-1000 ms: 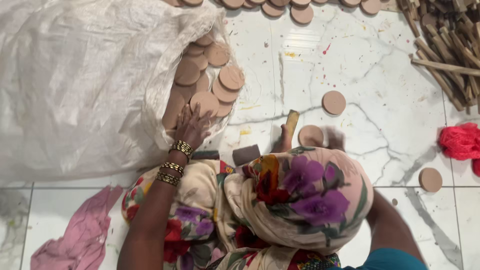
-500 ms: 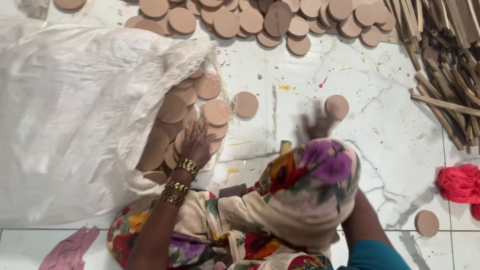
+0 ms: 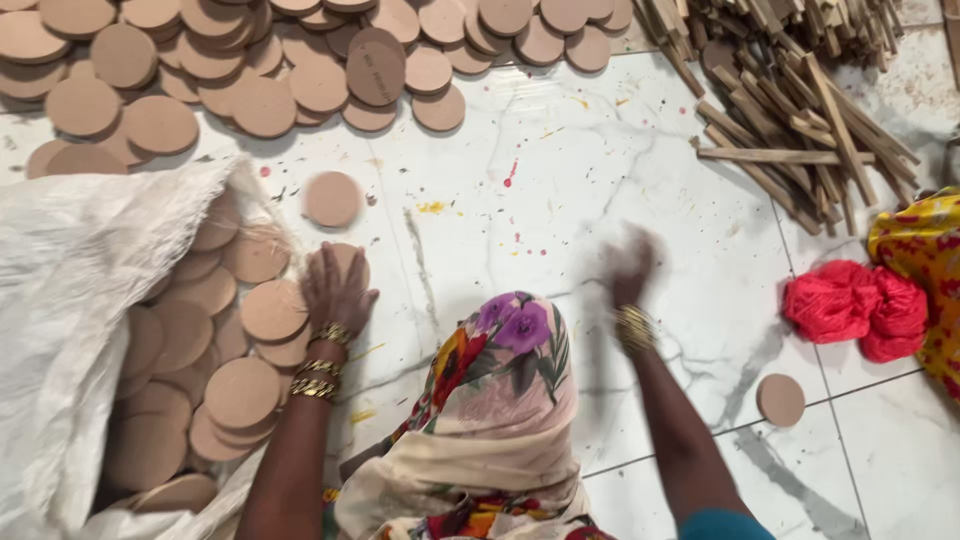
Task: The person sits on the floor and takes round wooden discs out of a large sack, placing them one at a time onto the floor and spreading them into a loose layer alongside other already laid-out discs.
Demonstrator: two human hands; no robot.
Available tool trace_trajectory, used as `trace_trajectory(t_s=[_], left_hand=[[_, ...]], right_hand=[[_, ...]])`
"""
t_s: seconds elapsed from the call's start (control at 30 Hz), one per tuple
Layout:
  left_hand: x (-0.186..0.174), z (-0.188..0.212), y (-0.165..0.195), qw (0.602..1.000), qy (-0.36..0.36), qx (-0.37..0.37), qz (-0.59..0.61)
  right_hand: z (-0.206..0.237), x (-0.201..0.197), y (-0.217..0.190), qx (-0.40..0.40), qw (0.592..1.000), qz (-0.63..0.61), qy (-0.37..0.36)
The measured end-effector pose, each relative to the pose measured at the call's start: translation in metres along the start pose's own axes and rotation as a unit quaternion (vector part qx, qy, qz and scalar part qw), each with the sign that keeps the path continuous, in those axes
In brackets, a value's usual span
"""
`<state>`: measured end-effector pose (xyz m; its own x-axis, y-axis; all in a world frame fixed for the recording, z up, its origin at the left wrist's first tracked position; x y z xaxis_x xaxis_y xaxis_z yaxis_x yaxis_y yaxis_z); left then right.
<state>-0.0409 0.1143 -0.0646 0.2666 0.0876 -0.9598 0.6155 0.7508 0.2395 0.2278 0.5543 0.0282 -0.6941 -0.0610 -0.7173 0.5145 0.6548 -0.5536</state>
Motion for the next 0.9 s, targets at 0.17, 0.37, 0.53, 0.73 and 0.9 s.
trace_trajectory(t_s=[0.17,0.37,0.53,0.73,0.9], left_hand=[[-0.005,0.010,-0.007,0.993,0.098,0.043,-0.047],[-0.020,-0.018,-0.011,0.992,0.125,0.004,-0.014],[-0.033,-0.023,-0.012,0.980,0.192,0.038,-0.029],[-0.029,-0.021,-0.020,0.982,0.178,0.041,-0.042],[-0.021,-0.034,-0.020,0.986,0.161,0.035,0.009]], right_hand=[[0.052,-0.154,0.183,0.379,0.883,0.275,0.033],[0.060,-0.151,0.235,0.454,0.831,0.322,-0.023],[0.064,-0.135,0.245,0.468,0.810,0.354,-0.010],[0.048,-0.110,0.228,0.490,0.799,0.348,0.011],[0.028,0.038,0.020,-0.108,0.988,0.108,-0.028]])
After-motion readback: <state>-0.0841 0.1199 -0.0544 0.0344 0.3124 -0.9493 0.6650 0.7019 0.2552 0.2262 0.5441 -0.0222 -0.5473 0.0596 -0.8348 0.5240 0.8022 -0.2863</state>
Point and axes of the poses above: each hand's wrist, its own z-axis away from the middle knuckle, its own x-axis out of the palm, y = z × x, the point moved 8 cm from there along -z, towards the middle knuckle, and after that the axes turned 11 degrees about x, right-handed, at the moved point
